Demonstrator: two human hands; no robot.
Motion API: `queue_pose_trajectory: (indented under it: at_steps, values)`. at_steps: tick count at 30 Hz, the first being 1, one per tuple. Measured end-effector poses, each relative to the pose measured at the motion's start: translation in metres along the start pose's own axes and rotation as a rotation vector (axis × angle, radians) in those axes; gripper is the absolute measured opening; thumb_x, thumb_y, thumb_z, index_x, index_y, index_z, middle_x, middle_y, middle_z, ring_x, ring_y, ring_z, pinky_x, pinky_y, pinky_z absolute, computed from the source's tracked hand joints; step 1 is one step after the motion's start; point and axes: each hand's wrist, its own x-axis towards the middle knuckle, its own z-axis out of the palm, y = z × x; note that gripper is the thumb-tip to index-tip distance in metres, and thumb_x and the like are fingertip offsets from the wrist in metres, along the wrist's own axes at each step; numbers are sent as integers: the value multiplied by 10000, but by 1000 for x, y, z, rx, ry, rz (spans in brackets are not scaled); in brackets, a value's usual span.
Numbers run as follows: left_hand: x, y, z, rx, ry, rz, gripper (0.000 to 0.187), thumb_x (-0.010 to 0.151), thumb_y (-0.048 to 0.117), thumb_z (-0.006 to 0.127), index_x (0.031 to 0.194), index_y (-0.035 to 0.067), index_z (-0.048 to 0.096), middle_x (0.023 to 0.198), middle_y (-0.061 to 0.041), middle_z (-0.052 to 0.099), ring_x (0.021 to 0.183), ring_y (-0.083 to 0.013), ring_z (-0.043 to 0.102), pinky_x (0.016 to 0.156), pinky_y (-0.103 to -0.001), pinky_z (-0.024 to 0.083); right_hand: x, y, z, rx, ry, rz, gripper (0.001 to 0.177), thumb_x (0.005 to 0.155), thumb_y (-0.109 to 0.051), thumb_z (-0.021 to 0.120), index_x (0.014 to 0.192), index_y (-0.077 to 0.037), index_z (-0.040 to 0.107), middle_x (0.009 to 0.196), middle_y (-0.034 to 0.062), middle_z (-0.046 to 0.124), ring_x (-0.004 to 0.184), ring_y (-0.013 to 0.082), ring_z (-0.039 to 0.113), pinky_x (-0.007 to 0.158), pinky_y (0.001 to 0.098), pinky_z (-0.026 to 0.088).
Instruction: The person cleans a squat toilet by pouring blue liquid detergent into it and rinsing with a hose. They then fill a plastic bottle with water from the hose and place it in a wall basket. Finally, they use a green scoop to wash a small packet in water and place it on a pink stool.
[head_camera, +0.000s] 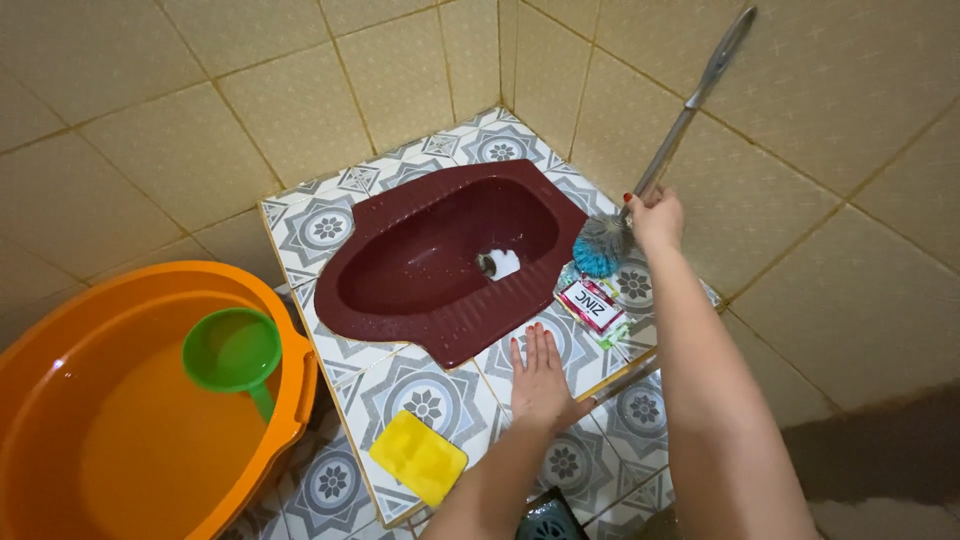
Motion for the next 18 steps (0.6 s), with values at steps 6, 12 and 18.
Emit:
queue_pose_trajectory:
  at_steps: [6,12,18]
  values:
    - [-6,-4,1,-37,84,36,1220,745,675,620,1585,-70,142,1694,-232,104,1592,-332,-9,1274,-537,-139,-15,53,2,144,-50,101,685,1019,-332,762,1534,-65,396,1351,154,578,1210,347,624,875,471,605]
    - [37,-38,65,-195,479,177,934,825,597,651,1464,-61,476,1569,-242,441,1529,-341,325,1286,-507,102,-150,56,14,66,46,-246,246,933,-67,645,1149,2,741,1034,262,739,1035,472,676,894,527,526]
    - [49,-158,45,-275,1151,-58,529,871,256,686,1349,33,647,1325,-204,664,1251,-350,632,1104,-473,429,-245,31,67,14,-277,-228,197,919,-253,730,1095,-310,795,970,6,781,996,225,729,889,370,556]
